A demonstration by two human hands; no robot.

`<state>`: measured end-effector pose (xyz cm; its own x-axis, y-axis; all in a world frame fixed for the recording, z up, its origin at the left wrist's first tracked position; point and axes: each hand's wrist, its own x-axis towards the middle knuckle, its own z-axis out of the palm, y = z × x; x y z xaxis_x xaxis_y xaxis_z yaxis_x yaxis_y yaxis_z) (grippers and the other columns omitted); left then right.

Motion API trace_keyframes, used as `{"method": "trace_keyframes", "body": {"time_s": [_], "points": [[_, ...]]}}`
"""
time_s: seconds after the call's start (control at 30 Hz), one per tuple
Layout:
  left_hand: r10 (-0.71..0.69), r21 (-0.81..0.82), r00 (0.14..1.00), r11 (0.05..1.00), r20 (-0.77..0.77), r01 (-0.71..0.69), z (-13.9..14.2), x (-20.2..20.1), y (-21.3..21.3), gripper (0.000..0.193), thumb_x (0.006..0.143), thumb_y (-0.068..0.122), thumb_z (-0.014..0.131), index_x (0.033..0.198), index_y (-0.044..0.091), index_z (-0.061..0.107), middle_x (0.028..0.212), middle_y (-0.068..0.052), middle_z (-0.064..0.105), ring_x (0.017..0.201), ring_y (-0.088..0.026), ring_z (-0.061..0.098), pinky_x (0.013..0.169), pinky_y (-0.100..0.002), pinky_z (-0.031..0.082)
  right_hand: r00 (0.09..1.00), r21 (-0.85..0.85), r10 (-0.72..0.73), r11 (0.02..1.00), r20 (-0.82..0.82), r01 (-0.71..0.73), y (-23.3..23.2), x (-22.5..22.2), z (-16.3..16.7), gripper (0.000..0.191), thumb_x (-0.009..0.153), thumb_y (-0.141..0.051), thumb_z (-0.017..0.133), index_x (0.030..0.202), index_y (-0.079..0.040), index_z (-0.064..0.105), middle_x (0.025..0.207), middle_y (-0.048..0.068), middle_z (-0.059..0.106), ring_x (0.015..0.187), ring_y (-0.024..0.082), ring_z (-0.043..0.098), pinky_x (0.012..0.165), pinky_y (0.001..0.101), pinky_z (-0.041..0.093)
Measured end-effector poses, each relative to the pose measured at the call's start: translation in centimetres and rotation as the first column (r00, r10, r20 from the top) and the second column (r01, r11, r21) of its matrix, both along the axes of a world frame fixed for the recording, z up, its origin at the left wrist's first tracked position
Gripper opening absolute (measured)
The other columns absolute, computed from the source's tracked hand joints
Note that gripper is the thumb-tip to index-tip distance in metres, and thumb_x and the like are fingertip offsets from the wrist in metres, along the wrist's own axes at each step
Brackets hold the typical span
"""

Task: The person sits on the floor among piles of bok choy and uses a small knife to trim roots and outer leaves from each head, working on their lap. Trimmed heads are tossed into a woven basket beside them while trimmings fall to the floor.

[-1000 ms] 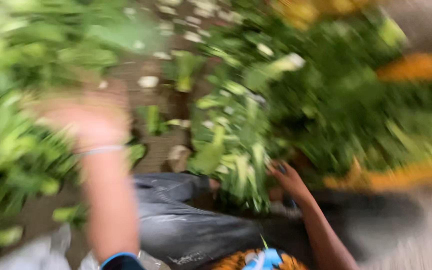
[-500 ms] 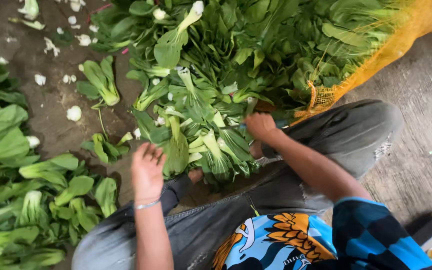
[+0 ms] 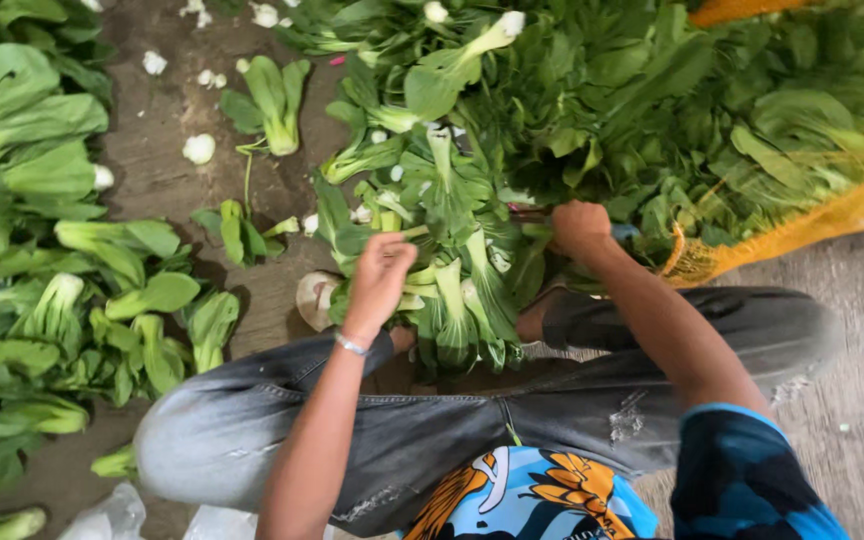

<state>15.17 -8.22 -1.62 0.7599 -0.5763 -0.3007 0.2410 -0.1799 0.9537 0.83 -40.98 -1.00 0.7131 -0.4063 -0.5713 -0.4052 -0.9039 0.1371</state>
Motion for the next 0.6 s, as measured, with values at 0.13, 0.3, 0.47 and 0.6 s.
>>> {"method": "trace_keyframes", "body": {"time_s": [0.13, 0.3, 0.47, 0.6], "points": [[-0.131, 0.129, 0.991, 0.983, -0.002, 0.13, 0.2, -0.6, -0.2, 0.053, 0.091, 0.034, 0.073, 0.13, 0.001, 0.057, 0.109, -0.009, 0.07, 0.1, -0.015, 0.067, 0.085, -0.029, 0.057, 0.994, 0.464, -0.108, 0.882, 0.02, 0.086, -0.3, 1.3, 3.1, 0.03, 0.08, -0.03, 0.08, 0.101, -0.008, 0.08, 0.089, 0.015, 0.077, 0.078, 0.031, 0.072, 0.074, 0.0418, 0.056], [-0.071, 0.178, 0.991, 0.98, -0.116, 0.091, 2.6, -1.5, -0.3, 0.071, 0.094, 0.046, 0.072, 0.141, 0.0, 0.046, 0.136, -0.012, 0.058, 0.118, -0.017, 0.059, 0.097, -0.038, 0.052, 0.86, 0.879, -0.472, 0.472, 0.195, 0.06, 6.1, 0.5, 7.8, 0.02, 0.087, -0.019, 0.077, 0.102, -0.006, 0.077, 0.084, 0.004, 0.075, 0.077, 0.009, 0.063, 0.073, 0.0304, 0.055], [-0.076, -0.27, 0.866, 0.96, -0.495, -0.07, 4.6, -1.5, 1.8, 0.065, 0.092, 0.043, 0.073, 0.142, 0.005, 0.053, 0.128, -0.006, 0.063, 0.111, -0.011, 0.059, 0.092, -0.03, 0.048, 0.736, 0.816, -0.473, 0.547, 0.484, -0.184, 17.5, 0.2, 11.6, 0.037, 0.086, -0.027, 0.079, 0.113, -0.001, 0.072, 0.095, 0.01, 0.076, 0.085, 0.013, 0.065, 0.077, 0.0325, 0.054], [0.054, -0.349, 0.963, 0.925, -0.263, -0.147, 5.6, -0.5, 3.3, 0.055, 0.088, 0.027, 0.081, 0.133, 0.006, 0.058, 0.111, -0.002, 0.068, 0.1, -0.011, 0.064, 0.088, -0.029, 0.053, 0.802, 0.708, -0.28, 0.667, 0.527, -0.233, 20.6, -0.1, 14.8, 0.047, 0.088, -0.03, 0.076, 0.123, -0.001, 0.064, 0.098, 0.018, 0.074, 0.086, 0.028, 0.072, 0.076, 0.0406, 0.056]]}}
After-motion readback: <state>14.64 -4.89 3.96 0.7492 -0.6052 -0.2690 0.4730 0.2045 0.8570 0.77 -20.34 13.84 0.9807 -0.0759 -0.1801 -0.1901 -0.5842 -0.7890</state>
